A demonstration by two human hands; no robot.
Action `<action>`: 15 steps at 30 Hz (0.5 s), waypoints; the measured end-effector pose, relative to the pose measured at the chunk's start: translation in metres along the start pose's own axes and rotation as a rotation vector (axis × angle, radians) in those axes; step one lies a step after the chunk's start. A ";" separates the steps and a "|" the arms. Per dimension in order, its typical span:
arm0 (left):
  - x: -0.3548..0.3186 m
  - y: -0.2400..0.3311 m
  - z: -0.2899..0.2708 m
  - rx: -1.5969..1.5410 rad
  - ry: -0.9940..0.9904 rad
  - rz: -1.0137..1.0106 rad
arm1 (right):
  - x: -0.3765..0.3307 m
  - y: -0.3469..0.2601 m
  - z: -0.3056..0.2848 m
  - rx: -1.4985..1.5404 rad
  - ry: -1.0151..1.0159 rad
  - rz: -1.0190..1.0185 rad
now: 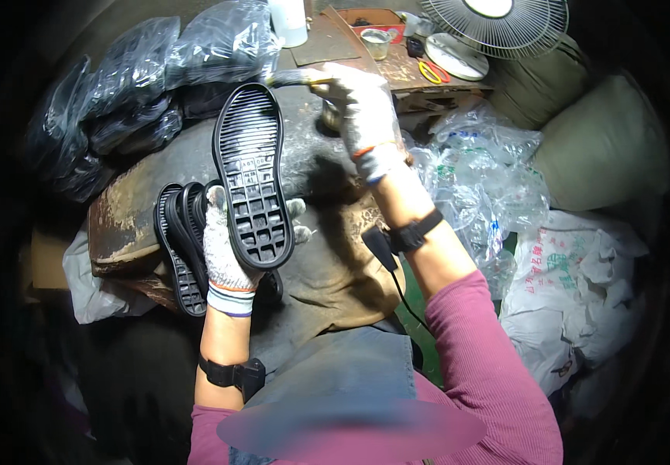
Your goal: Applying adhesive to the underside of shoe soles using a handheld brush at a factory workstation.
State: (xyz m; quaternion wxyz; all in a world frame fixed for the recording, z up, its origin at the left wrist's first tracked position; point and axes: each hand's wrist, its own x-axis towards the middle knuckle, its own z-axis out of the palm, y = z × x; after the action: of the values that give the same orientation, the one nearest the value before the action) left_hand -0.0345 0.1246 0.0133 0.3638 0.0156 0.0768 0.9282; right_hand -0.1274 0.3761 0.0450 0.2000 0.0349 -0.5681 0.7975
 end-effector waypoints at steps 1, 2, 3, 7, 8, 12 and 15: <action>0.000 -0.003 -0.001 0.028 -0.004 -0.029 | 0.008 0.019 -0.011 -0.118 0.097 -0.106; -0.005 -0.003 -0.004 0.059 0.004 -0.037 | 0.009 0.022 -0.005 -0.318 0.066 -0.252; -0.009 -0.004 -0.006 0.001 0.015 -0.050 | 0.011 0.022 -0.004 -0.520 0.033 -0.316; -0.025 0.005 -0.011 -0.003 0.019 -0.106 | -0.001 0.014 0.005 -1.231 -0.149 -0.851; -0.030 0.006 -0.012 -0.005 0.033 -0.096 | -0.012 0.011 0.015 -1.219 -0.158 -0.841; -0.030 0.002 -0.013 0.022 0.043 -0.099 | -0.067 -0.002 0.047 -0.398 -0.163 -0.077; -0.019 -0.008 -0.011 -0.193 0.065 0.030 | -0.101 -0.005 0.057 -0.164 -0.185 0.035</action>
State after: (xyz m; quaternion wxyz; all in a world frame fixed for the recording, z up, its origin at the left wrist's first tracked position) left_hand -0.0160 0.1157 0.0018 0.3471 -0.0486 -0.0015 0.9366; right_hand -0.0429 0.2967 0.0410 0.1350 0.0820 -0.6478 0.7452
